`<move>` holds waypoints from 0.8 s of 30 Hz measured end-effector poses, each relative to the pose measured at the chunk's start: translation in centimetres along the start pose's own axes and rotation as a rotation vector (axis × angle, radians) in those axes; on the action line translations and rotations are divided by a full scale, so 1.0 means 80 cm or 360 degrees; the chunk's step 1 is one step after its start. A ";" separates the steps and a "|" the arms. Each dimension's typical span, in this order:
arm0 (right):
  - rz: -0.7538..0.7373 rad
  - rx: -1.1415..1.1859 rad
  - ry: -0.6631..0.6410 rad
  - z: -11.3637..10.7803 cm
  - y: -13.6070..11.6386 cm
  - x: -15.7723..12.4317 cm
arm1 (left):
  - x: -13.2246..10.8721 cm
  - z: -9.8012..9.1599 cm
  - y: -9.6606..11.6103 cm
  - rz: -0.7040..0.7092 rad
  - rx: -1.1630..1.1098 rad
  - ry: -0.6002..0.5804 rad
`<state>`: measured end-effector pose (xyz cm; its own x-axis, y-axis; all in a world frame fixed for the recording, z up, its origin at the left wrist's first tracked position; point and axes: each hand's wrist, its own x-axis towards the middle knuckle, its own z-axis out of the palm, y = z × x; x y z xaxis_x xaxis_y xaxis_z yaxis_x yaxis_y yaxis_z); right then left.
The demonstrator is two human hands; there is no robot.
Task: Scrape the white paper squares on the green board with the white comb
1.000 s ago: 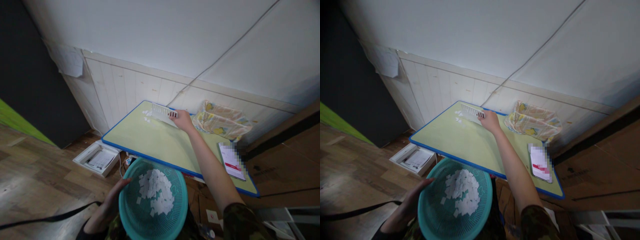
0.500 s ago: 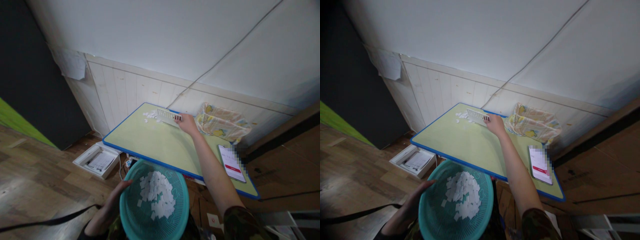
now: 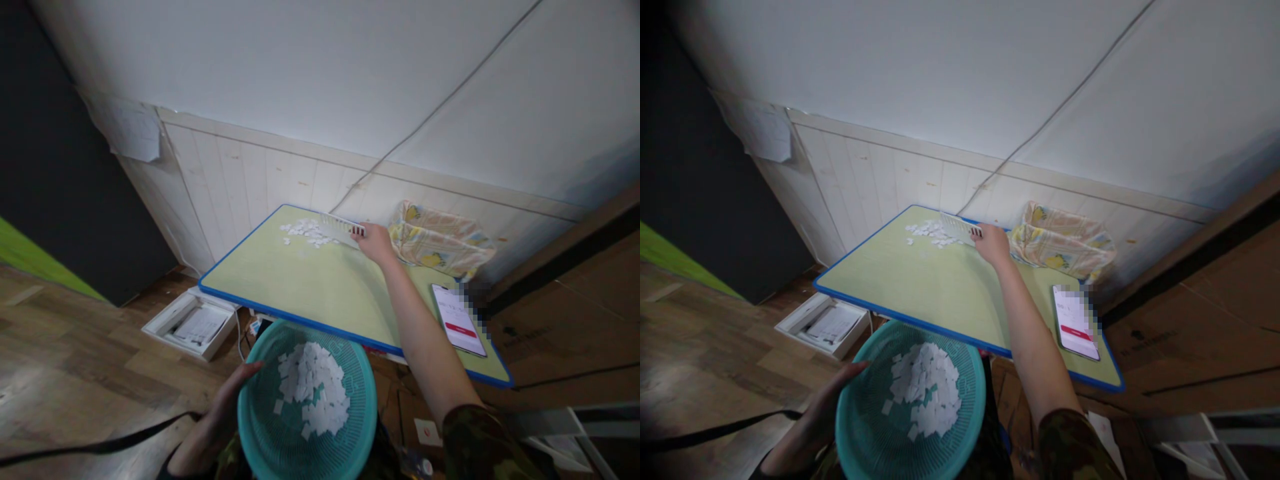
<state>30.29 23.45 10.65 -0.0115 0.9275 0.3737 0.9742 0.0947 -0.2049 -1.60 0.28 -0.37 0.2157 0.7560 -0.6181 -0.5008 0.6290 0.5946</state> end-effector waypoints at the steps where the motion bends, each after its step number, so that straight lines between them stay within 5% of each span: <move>1: 0.0007 0.0005 0.0005 0.000 0.002 0.001 | 0.001 -0.001 -0.001 -0.0015 0.0002 0.0030; 14: -0.0139 0.0533 -0.0048 -0.008 0.030 0.008 | 0.002 0.001 -0.001 0.0018 0.0038 0.0100; 24: -0.0227 0.0867 -0.0117 0.008 0.017 0.007 | 0.007 -0.008 -0.004 0.0006 0.0091 0.0113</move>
<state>31.45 24.35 9.98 -0.1694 0.9127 0.3719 0.7051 0.3759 -0.6013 -1.88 0.33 -1.25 0.1531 0.7449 -0.6494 -0.4521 0.6372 0.6242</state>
